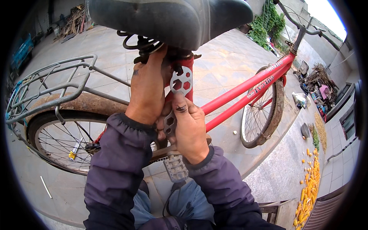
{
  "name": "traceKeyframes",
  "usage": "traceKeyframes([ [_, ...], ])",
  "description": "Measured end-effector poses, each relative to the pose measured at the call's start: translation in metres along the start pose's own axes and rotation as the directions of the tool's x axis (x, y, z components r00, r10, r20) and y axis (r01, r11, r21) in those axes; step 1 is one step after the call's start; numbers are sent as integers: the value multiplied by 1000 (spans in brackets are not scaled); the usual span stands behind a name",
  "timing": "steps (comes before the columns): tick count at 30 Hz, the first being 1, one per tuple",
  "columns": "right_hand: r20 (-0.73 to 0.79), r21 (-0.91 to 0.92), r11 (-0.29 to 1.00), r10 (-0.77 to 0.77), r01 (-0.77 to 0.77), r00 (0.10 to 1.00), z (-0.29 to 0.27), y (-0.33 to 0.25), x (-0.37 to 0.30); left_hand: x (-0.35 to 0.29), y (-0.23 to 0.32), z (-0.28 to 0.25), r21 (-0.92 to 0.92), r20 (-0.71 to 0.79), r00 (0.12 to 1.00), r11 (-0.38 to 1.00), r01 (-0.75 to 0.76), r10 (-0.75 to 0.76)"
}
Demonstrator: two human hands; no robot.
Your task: The person uses a multi-tool wrench to tighten the seat post clamp on a red bicycle. They adjust the tool's position multiple times to secure the seat post firmly.
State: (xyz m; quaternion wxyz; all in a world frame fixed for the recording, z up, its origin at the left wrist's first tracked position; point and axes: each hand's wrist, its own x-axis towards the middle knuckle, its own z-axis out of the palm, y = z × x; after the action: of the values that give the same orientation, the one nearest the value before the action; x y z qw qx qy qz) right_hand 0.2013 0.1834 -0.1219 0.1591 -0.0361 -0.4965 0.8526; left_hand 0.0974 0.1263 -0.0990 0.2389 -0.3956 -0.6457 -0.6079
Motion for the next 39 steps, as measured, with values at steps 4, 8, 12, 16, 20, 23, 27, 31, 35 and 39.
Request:
traceKeyframes([
  [4, -120, -143, 980, -155, 138, 981, 4, 10, 5, 2, 0, 4, -303, 17, 990, 943, 136, -137],
  [8, -146, -218, 965, -178, 144, 973, 8, 10, 3, 3, -11, 4, -157, 10, 995, 982, 102, -101],
  [12, -166, -244, 960, -179, 136, 970, 13, 8, 2, 1, -10, 4, -43, -29, 999, 998, 35, -37],
  [16, -152, -236, 966, -148, 110, 977, 14, 3, 2, 3, -3, 0, 87, -4, 1000, 996, 14, -14],
  [20, -108, -137, 990, 5, -20, 994, 13, -7, -2, 1, -3, -2, 77, 10, 1000, 997, 25, -25],
  [23, -122, -210, 977, 1, -27, 993, 19, -12, -6, 0, -11, -1, 34, -13, 1000, 999, -24, 25],
  [27, -153, -347, 927, -205, 141, 967, 7, 7, 6, 1, -6, 4, -391, 44, 982, 902, 184, -181],
  [31, -155, -147, 989, 4, -27, 988, 22, -9, -3, 3, -8, 1, -302, 18, 981, 935, 189, -193],
  [35, -116, -116, 993, 0, -14, 993, 18, -9, -1, 1, -8, -1, -299, 16, 987, 941, 157, -159],
  [39, -96, -195, 980, -69, 49, 993, 1, 0, 7, -1, -2, 4, -288, 22, 996, 953, 90, -87],
])
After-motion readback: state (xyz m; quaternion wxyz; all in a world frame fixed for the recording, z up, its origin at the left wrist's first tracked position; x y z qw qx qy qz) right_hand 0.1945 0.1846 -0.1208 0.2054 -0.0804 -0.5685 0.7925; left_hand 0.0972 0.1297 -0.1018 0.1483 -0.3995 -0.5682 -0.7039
